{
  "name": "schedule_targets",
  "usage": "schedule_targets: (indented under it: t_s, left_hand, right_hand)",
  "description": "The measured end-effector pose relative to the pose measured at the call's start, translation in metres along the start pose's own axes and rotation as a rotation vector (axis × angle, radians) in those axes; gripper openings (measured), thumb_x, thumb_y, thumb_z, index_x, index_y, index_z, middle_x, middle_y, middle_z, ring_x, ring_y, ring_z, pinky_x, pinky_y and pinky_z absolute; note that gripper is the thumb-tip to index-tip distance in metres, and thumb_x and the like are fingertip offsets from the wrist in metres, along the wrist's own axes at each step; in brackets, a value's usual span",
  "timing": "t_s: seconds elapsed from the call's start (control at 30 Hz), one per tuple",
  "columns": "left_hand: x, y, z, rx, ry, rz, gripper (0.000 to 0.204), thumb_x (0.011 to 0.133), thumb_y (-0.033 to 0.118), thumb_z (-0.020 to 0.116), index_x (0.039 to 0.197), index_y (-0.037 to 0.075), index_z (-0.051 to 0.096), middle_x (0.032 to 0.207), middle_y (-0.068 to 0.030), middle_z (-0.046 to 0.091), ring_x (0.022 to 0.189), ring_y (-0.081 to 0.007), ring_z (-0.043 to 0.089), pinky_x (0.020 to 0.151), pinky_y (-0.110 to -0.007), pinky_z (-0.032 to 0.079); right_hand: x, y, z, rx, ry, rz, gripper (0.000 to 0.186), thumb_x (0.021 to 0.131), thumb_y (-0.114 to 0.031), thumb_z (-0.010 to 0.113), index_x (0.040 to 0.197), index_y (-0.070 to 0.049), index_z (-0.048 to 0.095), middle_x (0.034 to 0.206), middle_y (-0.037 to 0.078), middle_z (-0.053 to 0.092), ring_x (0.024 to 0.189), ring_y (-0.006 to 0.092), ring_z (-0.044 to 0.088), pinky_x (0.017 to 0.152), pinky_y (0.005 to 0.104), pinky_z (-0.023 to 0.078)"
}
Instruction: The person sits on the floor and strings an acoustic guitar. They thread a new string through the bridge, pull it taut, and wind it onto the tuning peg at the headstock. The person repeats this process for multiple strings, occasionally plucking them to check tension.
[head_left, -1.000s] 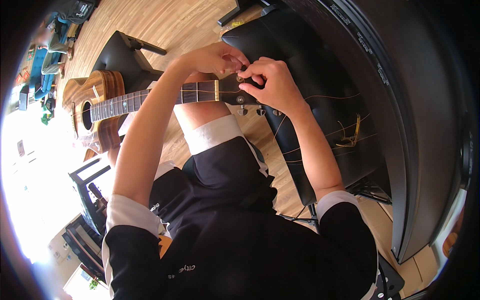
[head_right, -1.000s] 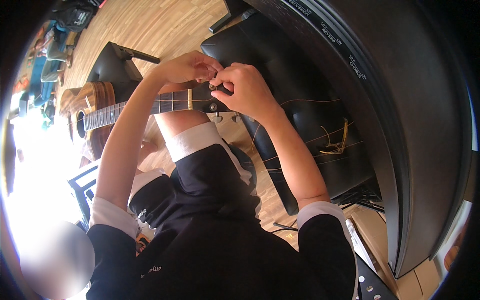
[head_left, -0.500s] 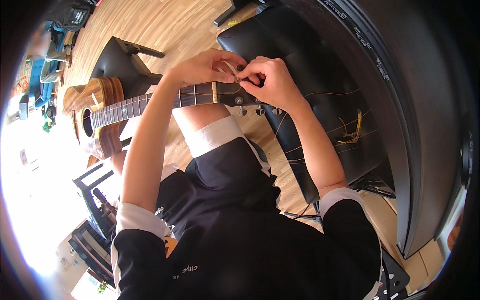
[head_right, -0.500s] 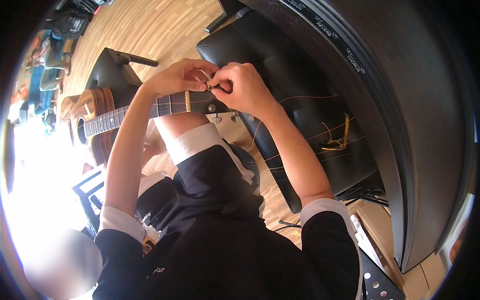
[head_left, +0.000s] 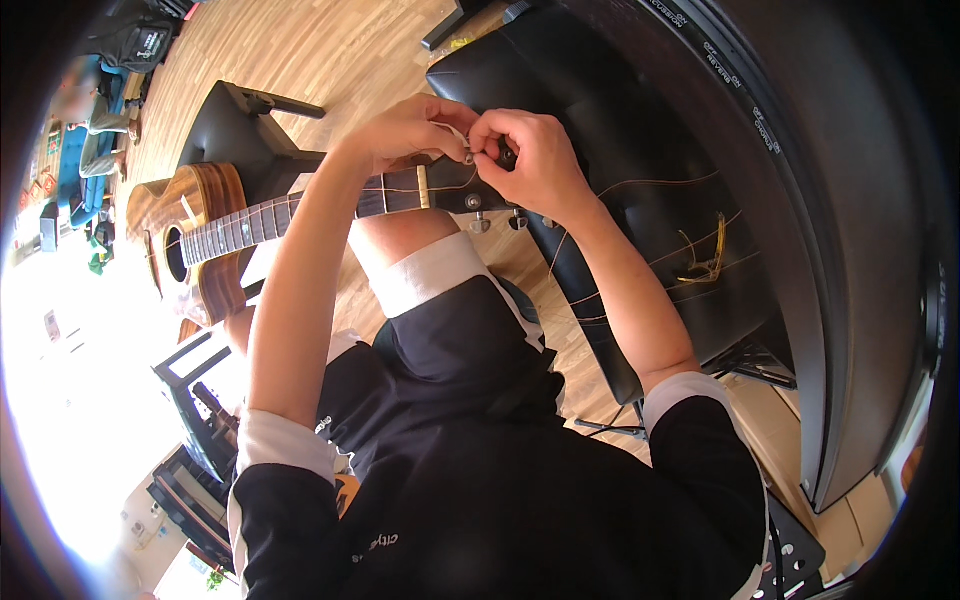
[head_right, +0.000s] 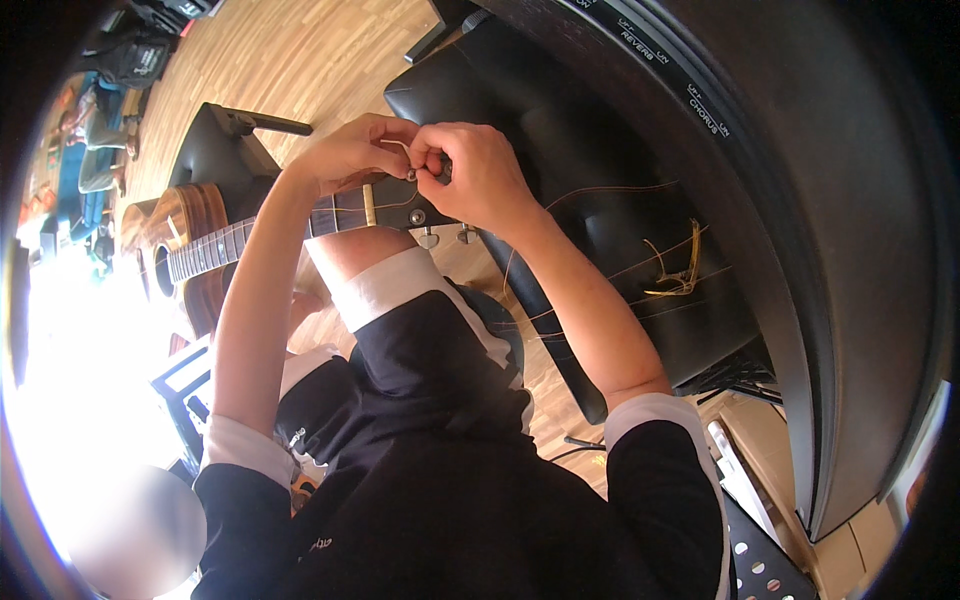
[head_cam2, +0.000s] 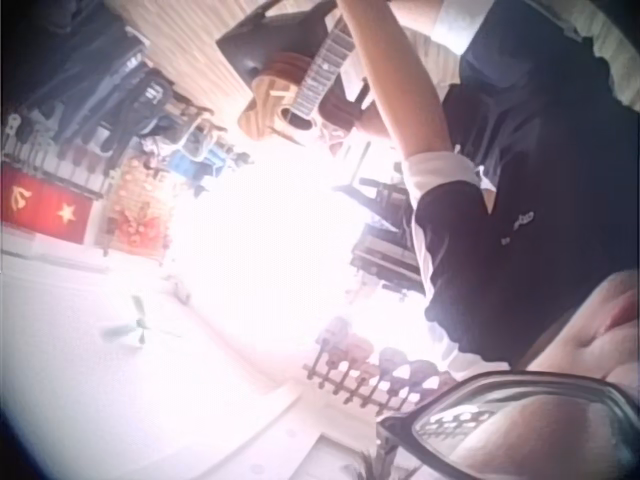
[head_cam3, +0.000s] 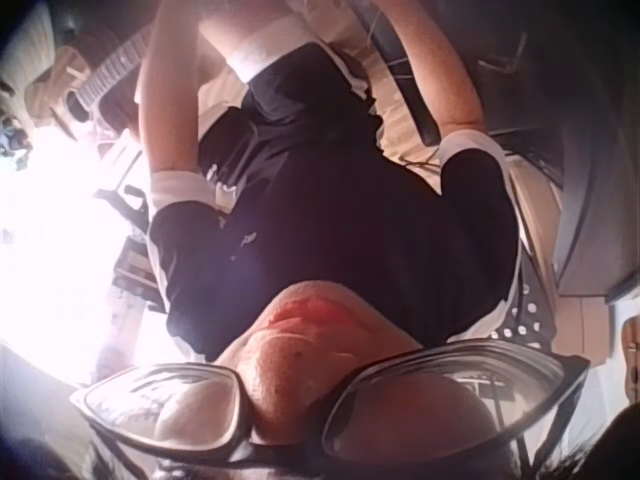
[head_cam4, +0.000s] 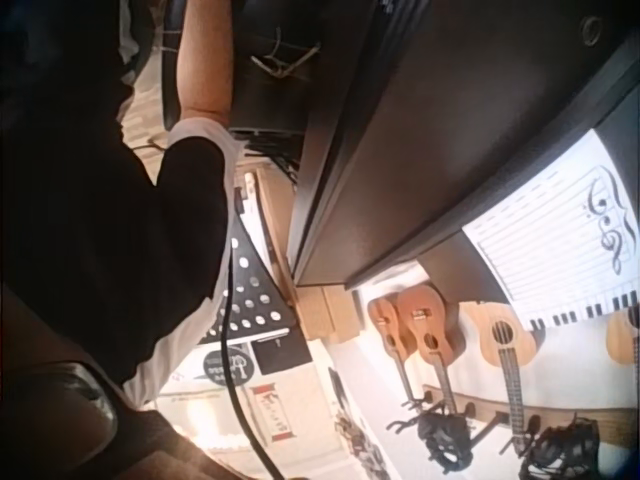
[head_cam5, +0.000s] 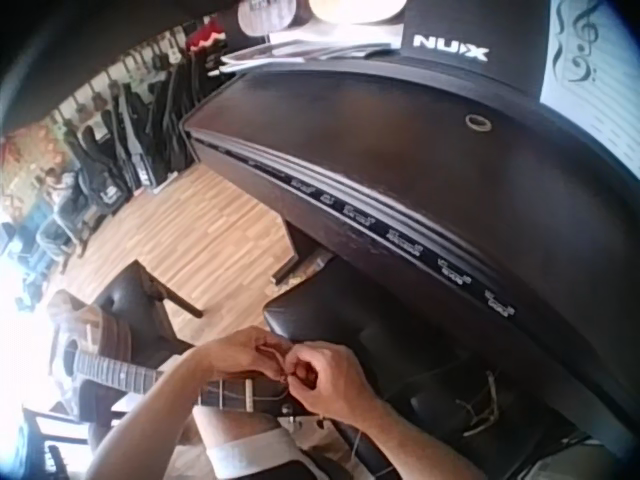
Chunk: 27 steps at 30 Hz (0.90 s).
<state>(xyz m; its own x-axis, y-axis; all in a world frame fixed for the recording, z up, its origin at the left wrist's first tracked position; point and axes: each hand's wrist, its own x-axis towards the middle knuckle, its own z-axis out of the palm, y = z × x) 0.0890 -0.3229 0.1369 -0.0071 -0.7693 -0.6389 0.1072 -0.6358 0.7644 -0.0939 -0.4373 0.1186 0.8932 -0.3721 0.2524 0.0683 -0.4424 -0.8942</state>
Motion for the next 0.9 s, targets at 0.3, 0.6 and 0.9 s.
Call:
schedule_targets:
  t_s: [0.3, 0.6, 0.9]
  left_hand:
    - [-0.012, 0.005, 0.008, -0.071, -0.016, 0.049, 0.045, 0.078, 0.0, 0.07, 0.123, -0.001, 0.063, 0.115, -0.0076, 0.069, 0.107, -0.0147, 0.064, 0.097, -0.025, 0.049]
    - [-0.009, -0.006, 0.001, 0.079, 0.042, 0.056, 0.04, 0.083, 0.006, 0.072, 0.121, -0.002, 0.062, 0.113, -0.0078, 0.067, 0.108, -0.0168, 0.062, 0.098, -0.028, 0.048]
    - [-0.01, -0.002, 0.002, 0.167, 0.063, 0.096, 0.032, 0.091, 0.002, 0.063, 0.123, -0.003, 0.059, 0.115, -0.0093, 0.065, 0.108, -0.0166, 0.061, 0.096, -0.03, 0.049]
  right_hand:
    - [-0.002, 0.001, -0.003, 0.036, -0.047, -0.07, 0.012, 0.072, -0.001, 0.076, 0.082, -0.004, 0.07, 0.067, 0.003, 0.057, 0.055, 0.0138, 0.049, 0.052, 0.0278, 0.039]
    - [-0.003, -0.001, 0.005, -0.07, 0.038, -0.092, 0.014, 0.068, -0.005, 0.079, 0.079, -0.006, 0.069, 0.068, 0.005, 0.06, 0.063, 0.0182, 0.058, 0.055, 0.031, 0.046]
    - [-0.004, 0.005, 0.008, -0.06, 0.078, -0.122, 0.012, 0.068, -0.005, 0.078, 0.076, -0.005, 0.07, 0.063, 0.004, 0.059, 0.06, 0.0179, 0.057, 0.054, 0.0308, 0.045]
